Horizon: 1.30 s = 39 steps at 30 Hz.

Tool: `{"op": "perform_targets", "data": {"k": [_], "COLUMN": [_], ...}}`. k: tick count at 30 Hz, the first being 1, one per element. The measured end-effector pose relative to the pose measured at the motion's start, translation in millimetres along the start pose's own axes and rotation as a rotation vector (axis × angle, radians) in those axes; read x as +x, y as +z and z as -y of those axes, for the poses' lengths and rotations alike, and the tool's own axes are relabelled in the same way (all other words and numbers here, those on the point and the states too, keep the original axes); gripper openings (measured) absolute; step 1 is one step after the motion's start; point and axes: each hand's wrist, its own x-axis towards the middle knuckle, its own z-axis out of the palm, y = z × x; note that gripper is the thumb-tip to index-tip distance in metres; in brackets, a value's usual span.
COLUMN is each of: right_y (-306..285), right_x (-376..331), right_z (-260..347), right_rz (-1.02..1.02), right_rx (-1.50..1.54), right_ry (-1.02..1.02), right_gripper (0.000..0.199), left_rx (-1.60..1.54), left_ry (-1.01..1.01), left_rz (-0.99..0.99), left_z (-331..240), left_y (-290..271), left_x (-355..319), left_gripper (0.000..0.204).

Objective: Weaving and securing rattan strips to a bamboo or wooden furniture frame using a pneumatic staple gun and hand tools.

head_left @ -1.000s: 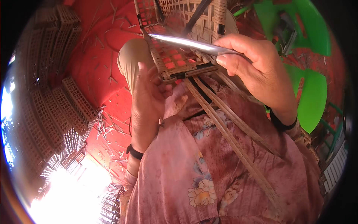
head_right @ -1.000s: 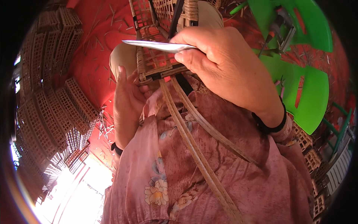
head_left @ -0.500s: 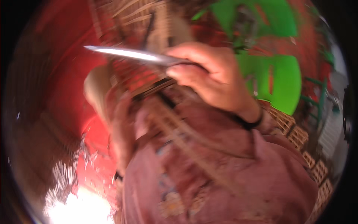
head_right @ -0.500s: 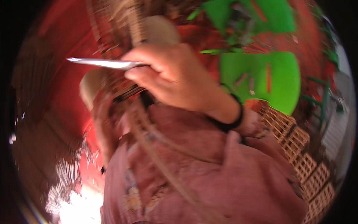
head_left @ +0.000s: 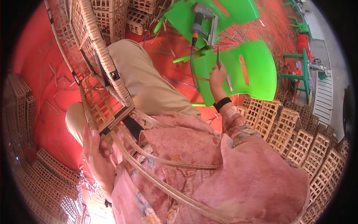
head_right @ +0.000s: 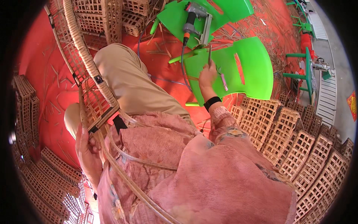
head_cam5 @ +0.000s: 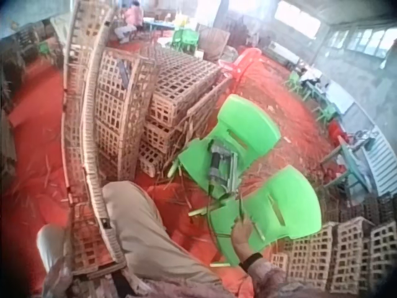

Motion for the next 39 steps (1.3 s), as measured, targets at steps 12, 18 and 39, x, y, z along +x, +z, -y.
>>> {"op": "perform_targets", "data": {"k": [12,18,39], "right_y": [-42,-110,63], "right_x": [35,51,167], "right_z": [-74,1,19], "right_rz": [-0.134,-0.249,0.315], "right_rx": [-0.817,-0.804,-1.04], "right_ry": [0.008,-0.225,-0.982], "right_gripper": [0.033,0.031,0.036], "left_rx": [0.054,0.05,-0.489], "left_ry": [0.064,0.033,-0.221], "left_rz": [-0.143,-0.143,0.154], "left_z": [8,3,34], "left_y": [1,2,-30], "left_x": [10,8,66], "left_gripper": [0.051,0.048,0.047]}}
